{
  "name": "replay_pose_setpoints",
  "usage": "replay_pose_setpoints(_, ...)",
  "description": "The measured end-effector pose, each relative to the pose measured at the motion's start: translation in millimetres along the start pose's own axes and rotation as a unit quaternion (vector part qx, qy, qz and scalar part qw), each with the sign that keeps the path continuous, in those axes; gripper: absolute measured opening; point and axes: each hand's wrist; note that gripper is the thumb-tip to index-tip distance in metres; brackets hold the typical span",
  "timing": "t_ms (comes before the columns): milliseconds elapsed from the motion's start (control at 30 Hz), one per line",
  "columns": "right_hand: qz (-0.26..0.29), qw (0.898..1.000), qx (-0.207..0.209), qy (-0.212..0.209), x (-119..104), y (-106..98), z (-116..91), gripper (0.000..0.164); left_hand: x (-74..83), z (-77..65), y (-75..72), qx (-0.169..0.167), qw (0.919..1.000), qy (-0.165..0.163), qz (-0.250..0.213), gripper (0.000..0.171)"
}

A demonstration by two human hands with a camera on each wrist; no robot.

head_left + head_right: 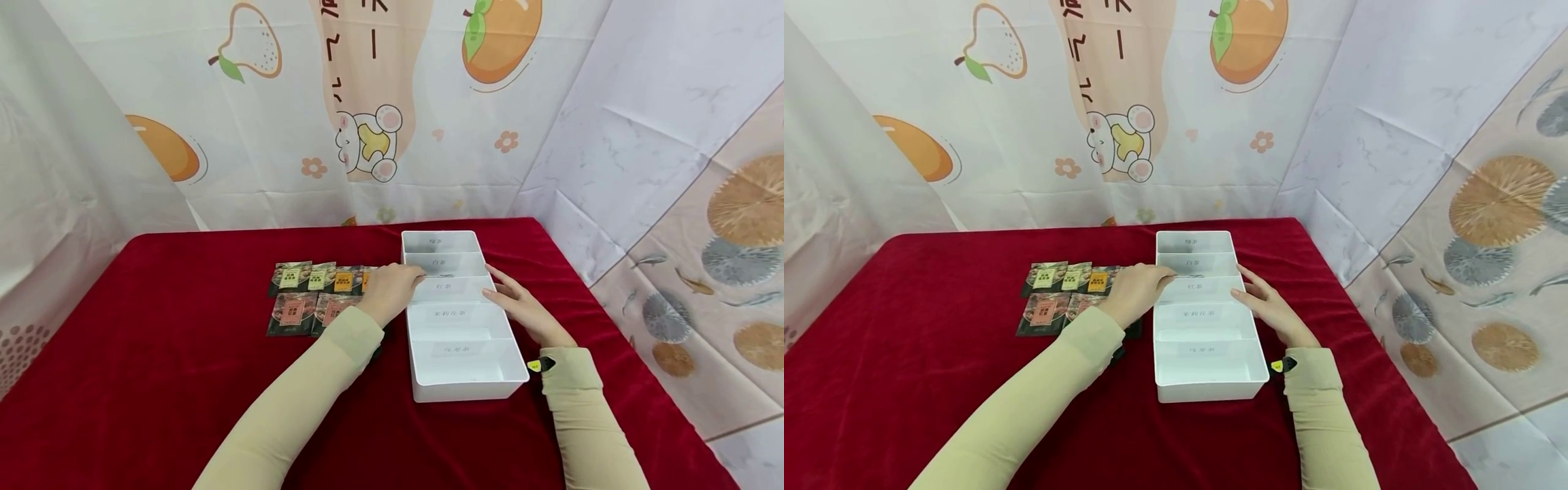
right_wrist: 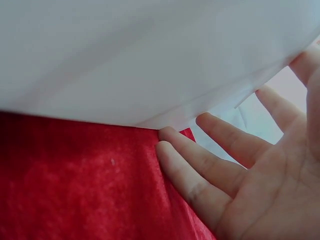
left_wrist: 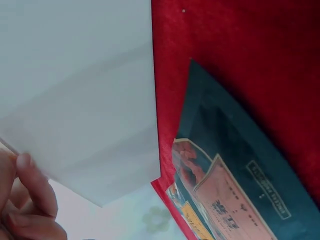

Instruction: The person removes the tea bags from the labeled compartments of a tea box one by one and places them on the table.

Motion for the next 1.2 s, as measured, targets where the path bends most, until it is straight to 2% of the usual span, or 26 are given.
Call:
replay_pose_setpoints(133, 0.001, 1.000, 0.004, 0.006, 0, 0, 0, 0.071, -1.8, -1.8, 1.0, 0.030, 0.9993, 0.000, -0.022, 0.019)
replay_pose_setpoints(333, -0.004, 1.000, 0.003, 0.002, -1, -1, 0, 0.072, -3.2, -3.0, 1.6, 0.092, 0.9956, 0.005, -0.021, 0.018)
replay_pose_setpoints(433, -0.005, 1.000, 0.004, 0.002, -1, -1, 1, 0.071, -2.6, -4.1, -1.0, 0.111, 0.9935, 0.015, -0.021, 0.018)
replay_pose_setpoints(667, -0.003, 1.000, 0.002, 0.007, -1, 0, 0, 0.070, 1.1, -7.0, -19.6, 0.155, 0.9867, 0.033, -0.036, 0.019)
replay_pose_setpoints(867, -0.005, 1.000, 0.001, 0.001, -1, -1, -2, 0.070, -0.3, -7.9, -38.2, 0.212, 0.9755, 0.032, -0.051, 0.019)
replay_pose_setpoints(933, -0.007, 1.000, 0.001, 0.001, -1, -1, -2, 0.070, -2.1, -8.0, -43.7, 0.220, 0.9730, 0.029, -0.063, 0.019)
replay_pose_setpoints(1033, -0.008, 1.000, 0.002, 0.001, -1, -1, -2, 0.070, -6.5, -10.5, -51.2, 0.216, 0.9723, 0.017, -0.088, 0.020)
replay_pose_setpoints(1200, -0.003, 1.000, 0.001, 0.002, -1, 0, -1, 0.071, -20.3, -20.5, -61.7, 0.202, 0.9675, -0.029, -0.149, 0.022)
Point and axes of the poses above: each hand's wrist, its own z-axis towards the middle knuckle, its own y-axis out of the palm, x = y × z, and after that the axes turned 3 degrees about z, right-handed
